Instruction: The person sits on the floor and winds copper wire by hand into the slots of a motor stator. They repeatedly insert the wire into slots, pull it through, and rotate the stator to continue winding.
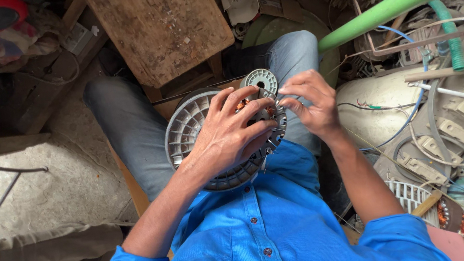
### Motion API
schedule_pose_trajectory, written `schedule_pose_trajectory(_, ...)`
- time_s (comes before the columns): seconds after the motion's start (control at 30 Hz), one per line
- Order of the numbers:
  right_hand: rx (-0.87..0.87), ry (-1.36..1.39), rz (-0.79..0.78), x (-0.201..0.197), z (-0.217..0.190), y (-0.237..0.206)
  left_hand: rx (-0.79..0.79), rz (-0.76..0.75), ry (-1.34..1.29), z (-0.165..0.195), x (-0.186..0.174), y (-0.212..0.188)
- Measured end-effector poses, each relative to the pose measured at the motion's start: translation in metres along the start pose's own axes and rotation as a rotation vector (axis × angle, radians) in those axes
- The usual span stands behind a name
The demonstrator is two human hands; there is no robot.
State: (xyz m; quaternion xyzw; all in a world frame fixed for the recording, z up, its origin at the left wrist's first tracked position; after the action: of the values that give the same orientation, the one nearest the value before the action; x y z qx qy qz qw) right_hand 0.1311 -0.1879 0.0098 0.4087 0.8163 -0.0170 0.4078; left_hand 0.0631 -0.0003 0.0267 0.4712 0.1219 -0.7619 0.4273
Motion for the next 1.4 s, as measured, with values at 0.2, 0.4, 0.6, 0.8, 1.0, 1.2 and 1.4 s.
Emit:
schedule_pose_trajectory(0.2, 0.194, 0.076, -0.031, 0.024, 0.026, 0.022, -0.022, 0.034, -0.028, 0.003, -0.001, -0.003)
schedule_pose_trajectory(0.4, 0.237, -0.009, -0.339, 0.053, 0.029, 0.034, -0.081, 0.052, -0.026, 0.007, 0.005, -0.004)
schedule_pose_trajectory(0.6, 0.3, -0.152, -0.34, 0.064, 0.014, 0.035, -0.098, -0.079, -0.044, 0.007, 0.01, -0.009)
schedule_pose_trajectory(0.8, 0.352, 0.128, -0.242, 0.062, 0.001, 0.024, -0.089, -0.059, 0.035, 0.009, 0.014, -0.014)
schedule_pose_trajectory(1.0, 0.294, 0.085, -0.176, 0.064, 0.01, 0.028, -0.058, -0.076, 0.051, 0.008, 0.015, -0.017)
schedule_pose_trajectory(1.2, 0.374, 0.38, -0.201, 0.063, 0.031, 0.005, -0.054, -0.059, 0.04, 0.004, 0.005, -0.029)
schedule_pose_trajectory(1.4, 0.343, 0.86, 0.084, 0.03, 0.05, -0.039, -0.071, -0.019, 0.032, 0.002, -0.003, -0.04)
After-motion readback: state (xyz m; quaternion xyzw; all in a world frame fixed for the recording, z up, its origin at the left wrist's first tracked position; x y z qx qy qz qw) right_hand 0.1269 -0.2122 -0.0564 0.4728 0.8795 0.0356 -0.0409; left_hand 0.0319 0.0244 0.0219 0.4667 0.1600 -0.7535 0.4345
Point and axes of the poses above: each hand's wrist, its own y-axis towards the middle knuckle, its own x-axis out of the palm, z = x × y, the point moved 5 cm from there along y, towards the middle knuckle, and after that the axes turned 14 degrees about -z, right-handed, at the moved point
